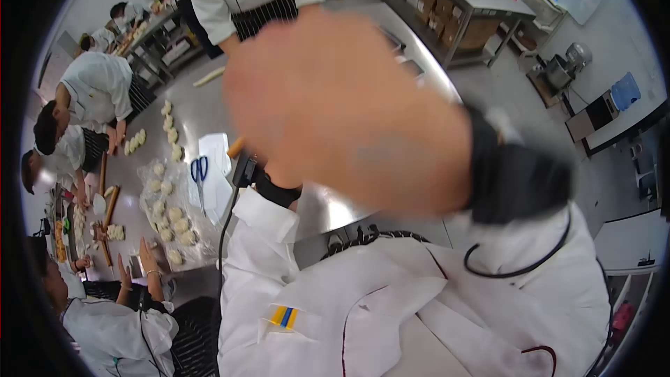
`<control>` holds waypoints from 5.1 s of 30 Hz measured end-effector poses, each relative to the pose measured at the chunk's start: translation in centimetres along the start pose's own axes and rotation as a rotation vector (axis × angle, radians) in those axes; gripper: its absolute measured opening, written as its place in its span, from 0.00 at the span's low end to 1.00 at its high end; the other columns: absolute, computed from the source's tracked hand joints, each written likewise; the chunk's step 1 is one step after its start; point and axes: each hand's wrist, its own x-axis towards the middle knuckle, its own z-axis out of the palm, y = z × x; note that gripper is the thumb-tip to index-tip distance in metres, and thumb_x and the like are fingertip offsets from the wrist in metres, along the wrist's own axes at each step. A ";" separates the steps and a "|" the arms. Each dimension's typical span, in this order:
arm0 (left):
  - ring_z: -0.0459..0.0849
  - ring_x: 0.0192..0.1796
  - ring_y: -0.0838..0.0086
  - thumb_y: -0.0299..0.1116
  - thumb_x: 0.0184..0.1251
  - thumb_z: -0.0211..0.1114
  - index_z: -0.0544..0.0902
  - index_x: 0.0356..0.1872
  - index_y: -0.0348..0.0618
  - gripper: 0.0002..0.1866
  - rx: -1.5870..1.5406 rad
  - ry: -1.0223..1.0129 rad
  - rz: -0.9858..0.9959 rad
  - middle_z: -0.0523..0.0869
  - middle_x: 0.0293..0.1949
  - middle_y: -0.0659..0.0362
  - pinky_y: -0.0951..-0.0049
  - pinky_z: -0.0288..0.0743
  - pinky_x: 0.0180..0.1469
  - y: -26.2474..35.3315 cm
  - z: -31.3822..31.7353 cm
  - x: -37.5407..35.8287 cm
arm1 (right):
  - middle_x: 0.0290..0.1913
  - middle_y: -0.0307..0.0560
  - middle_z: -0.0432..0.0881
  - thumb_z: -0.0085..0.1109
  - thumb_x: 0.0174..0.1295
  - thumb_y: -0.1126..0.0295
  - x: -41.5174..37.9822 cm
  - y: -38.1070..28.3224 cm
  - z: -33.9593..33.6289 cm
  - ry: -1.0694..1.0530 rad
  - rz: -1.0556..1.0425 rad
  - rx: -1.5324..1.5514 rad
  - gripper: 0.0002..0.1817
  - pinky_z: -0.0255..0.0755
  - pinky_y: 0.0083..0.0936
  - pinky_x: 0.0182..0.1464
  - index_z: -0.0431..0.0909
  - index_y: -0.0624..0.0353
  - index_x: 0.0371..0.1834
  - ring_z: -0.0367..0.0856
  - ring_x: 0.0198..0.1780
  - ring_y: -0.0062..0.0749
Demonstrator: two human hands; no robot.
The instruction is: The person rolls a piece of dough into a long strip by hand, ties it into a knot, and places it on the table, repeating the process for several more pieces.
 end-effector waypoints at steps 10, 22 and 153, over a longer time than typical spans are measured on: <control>0.87 0.43 0.47 0.49 0.80 0.44 0.63 0.66 0.50 0.22 0.158 0.000 1.115 0.83 0.40 0.42 0.36 0.78 0.53 10.3 -0.8 9.7 | 0.42 0.49 0.83 0.60 0.64 0.81 -3.5 -7.2 7.3 0.778 -0.306 1.758 0.10 0.75 0.31 0.43 0.77 0.63 0.47 0.82 0.40 0.35; 0.80 0.30 0.64 0.35 0.42 0.71 0.71 0.26 0.46 0.15 0.624 -0.499 0.980 0.77 0.29 0.58 0.65 0.73 0.31 13.1 -4.9 6.9 | 0.39 0.42 0.85 0.73 0.55 0.78 -5.6 2.4 9.0 0.250 0.089 2.110 0.15 0.77 0.18 0.39 0.77 0.61 0.42 0.84 0.37 0.22; 0.87 0.34 0.73 0.32 0.71 0.65 0.80 0.51 0.32 0.14 -0.168 0.177 -0.706 0.87 0.41 0.52 0.77 0.85 0.35 2.1 -1.7 -0.5 | 0.46 0.42 0.82 0.66 0.66 0.67 -7.1 1.6 14.1 0.544 0.768 1.795 0.23 0.78 0.20 0.47 0.74 0.66 0.60 0.81 0.45 0.23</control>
